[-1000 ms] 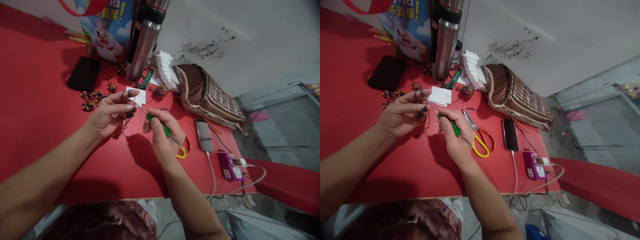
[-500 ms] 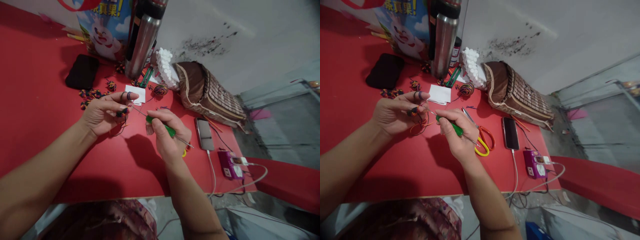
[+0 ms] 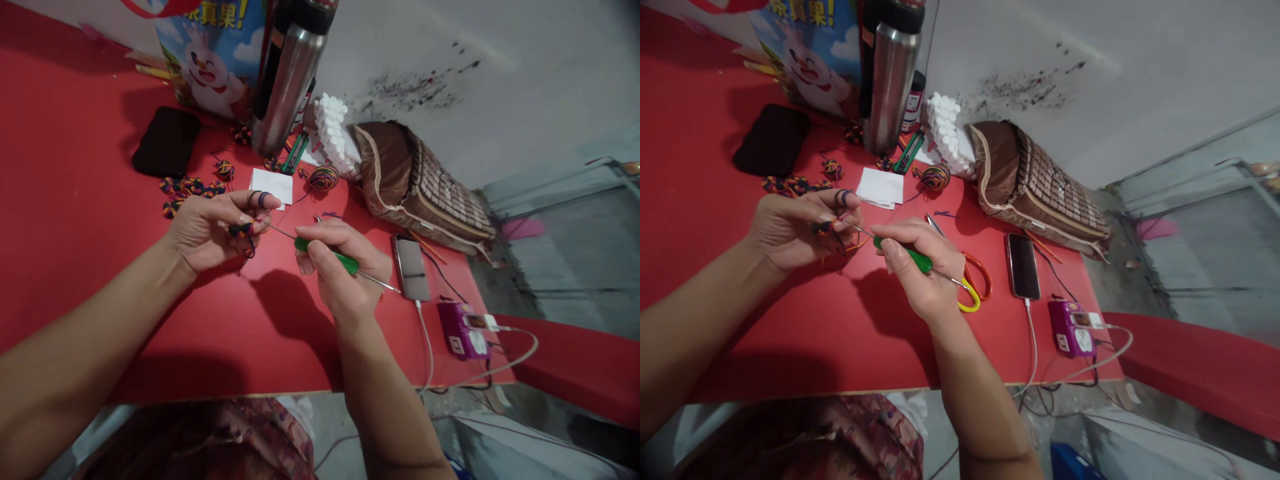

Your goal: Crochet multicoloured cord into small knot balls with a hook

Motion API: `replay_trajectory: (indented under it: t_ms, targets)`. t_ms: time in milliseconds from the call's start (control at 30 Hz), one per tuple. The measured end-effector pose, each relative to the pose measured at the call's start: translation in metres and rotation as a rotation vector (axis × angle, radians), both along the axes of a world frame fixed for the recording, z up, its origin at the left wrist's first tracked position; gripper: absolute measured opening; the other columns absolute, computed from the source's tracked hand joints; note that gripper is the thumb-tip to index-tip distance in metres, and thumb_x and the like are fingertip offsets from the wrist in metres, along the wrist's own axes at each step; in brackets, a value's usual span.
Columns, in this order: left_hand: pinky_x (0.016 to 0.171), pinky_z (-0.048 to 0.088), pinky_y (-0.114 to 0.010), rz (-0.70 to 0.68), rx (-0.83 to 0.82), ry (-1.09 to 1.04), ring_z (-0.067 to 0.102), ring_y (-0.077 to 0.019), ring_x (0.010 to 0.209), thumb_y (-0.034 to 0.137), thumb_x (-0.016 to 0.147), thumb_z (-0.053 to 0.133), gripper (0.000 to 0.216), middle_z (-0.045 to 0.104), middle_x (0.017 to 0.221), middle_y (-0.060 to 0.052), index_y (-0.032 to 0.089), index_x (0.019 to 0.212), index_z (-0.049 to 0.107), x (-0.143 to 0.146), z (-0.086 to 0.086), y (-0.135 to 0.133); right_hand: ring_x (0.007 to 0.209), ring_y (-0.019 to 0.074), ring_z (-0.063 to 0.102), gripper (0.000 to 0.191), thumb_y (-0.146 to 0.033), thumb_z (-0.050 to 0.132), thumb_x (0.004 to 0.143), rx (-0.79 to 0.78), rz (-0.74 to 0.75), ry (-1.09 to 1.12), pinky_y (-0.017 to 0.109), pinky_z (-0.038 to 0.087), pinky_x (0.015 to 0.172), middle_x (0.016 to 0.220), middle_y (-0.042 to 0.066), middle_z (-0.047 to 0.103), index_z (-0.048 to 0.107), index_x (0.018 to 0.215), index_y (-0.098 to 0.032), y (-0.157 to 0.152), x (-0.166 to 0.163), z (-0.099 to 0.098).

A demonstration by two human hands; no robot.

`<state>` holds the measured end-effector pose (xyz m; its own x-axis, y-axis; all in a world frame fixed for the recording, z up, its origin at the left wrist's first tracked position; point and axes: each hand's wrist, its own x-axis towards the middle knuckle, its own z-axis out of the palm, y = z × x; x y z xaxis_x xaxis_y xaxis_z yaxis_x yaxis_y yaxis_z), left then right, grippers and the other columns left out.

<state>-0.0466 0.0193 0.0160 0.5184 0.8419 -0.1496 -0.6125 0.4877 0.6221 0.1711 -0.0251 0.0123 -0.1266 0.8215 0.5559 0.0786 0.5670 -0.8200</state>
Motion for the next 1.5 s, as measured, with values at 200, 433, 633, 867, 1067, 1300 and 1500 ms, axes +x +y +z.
replay_trajectory:
  t_ms: [200, 433, 633, 867, 1067, 1300, 1500]
  targets:
    - [0.048, 0.038, -0.023, 0.019, 0.005, 0.032, 0.058, -0.0127, 0.059, 0.011, 0.062, 0.081, 0.028, 0.065, 0.071, -0.007, 0.013, 0.09, 0.086, 0.0, -0.003, 0.003, 0.068, 0.017, 0.07, 0.015, -0.029, 0.078, 0.103, -0.001, -0.016, 0.023, 0.038, 0.061, 0.069, 0.085, 0.002, 0.076, 0.089, 0.114, -0.03, 0.002, 0.0, 0.003]
    - [0.051, 0.04, -0.021, 0.049, -0.009, 0.053, 0.058, -0.0102, 0.058, 0.006, 0.061, 0.081, 0.027, 0.069, 0.072, -0.007, 0.012, 0.087, 0.086, 0.0, -0.001, 0.001, 0.061, 0.0129, 0.066, 0.015, -0.029, 0.079, 0.102, -0.085, 0.066, 0.125, 0.033, 0.058, 0.06, 0.086, 0.001, 0.076, 0.089, 0.114, -0.029, 0.003, 0.001, 0.001]
    - [0.05, 0.044, -0.016, 0.092, 0.008, 0.117, 0.065, -0.0098, 0.06, 0.002, 0.062, 0.084, 0.031, 0.075, 0.073, -0.005, 0.015, 0.089, 0.089, 0.006, 0.005, -0.005, 0.054, 0.0093, 0.061, 0.011, -0.034, 0.085, 0.097, -0.191, 0.084, 0.268, 0.028, 0.056, 0.054, 0.082, 0.0, 0.075, 0.089, 0.106, -0.028, 0.006, -0.004, 0.002]
    - [0.055, 0.051, -0.015, 0.121, 0.045, 0.117, 0.066, -0.008, 0.059, 0.001, 0.064, 0.088, 0.029, 0.076, 0.073, -0.004, 0.011, 0.091, 0.089, 0.01, 0.012, -0.008, 0.05, 0.0098, 0.056, 0.015, -0.039, 0.089, 0.093, -0.279, 0.074, 0.352, 0.027, 0.055, 0.052, 0.064, -0.004, 0.068, 0.089, 0.101, -0.026, 0.007, -0.01, 0.004]
    - [0.054, 0.051, -0.015, 0.166, 0.04, 0.108, 0.067, -0.008, 0.058, 0.0, 0.067, 0.09, 0.027, 0.078, 0.074, -0.003, 0.013, 0.091, 0.089, 0.013, 0.014, -0.01, 0.051, 0.0093, 0.056, 0.013, -0.036, 0.088, 0.094, -0.309, 0.093, 0.394, 0.026, 0.055, 0.051, 0.064, -0.004, 0.067, 0.089, 0.102, -0.027, 0.007, -0.011, 0.003]
    - [0.05, 0.054, -0.018, 0.2, 0.036, 0.124, 0.064, -0.0083, 0.052, 0.001, 0.064, 0.089, 0.024, 0.076, 0.071, -0.004, 0.009, 0.087, 0.089, 0.016, 0.018, -0.013, 0.048, 0.0084, 0.055, 0.012, -0.036, 0.089, 0.091, -0.307, 0.064, 0.376, 0.025, 0.052, 0.049, 0.065, -0.004, 0.07, 0.089, 0.098, -0.027, 0.008, -0.009, 0.004]
    - [0.049, 0.054, -0.019, 0.211, 0.044, 0.139, 0.064, -0.0092, 0.052, 0.003, 0.064, 0.088, 0.022, 0.076, 0.07, -0.004, 0.009, 0.085, 0.09, 0.015, 0.018, -0.013, 0.048, 0.0091, 0.054, 0.014, -0.037, 0.089, 0.09, -0.311, 0.031, 0.351, 0.026, 0.051, 0.048, 0.064, -0.004, 0.07, 0.088, 0.097, -0.025, 0.007, -0.01, 0.005]
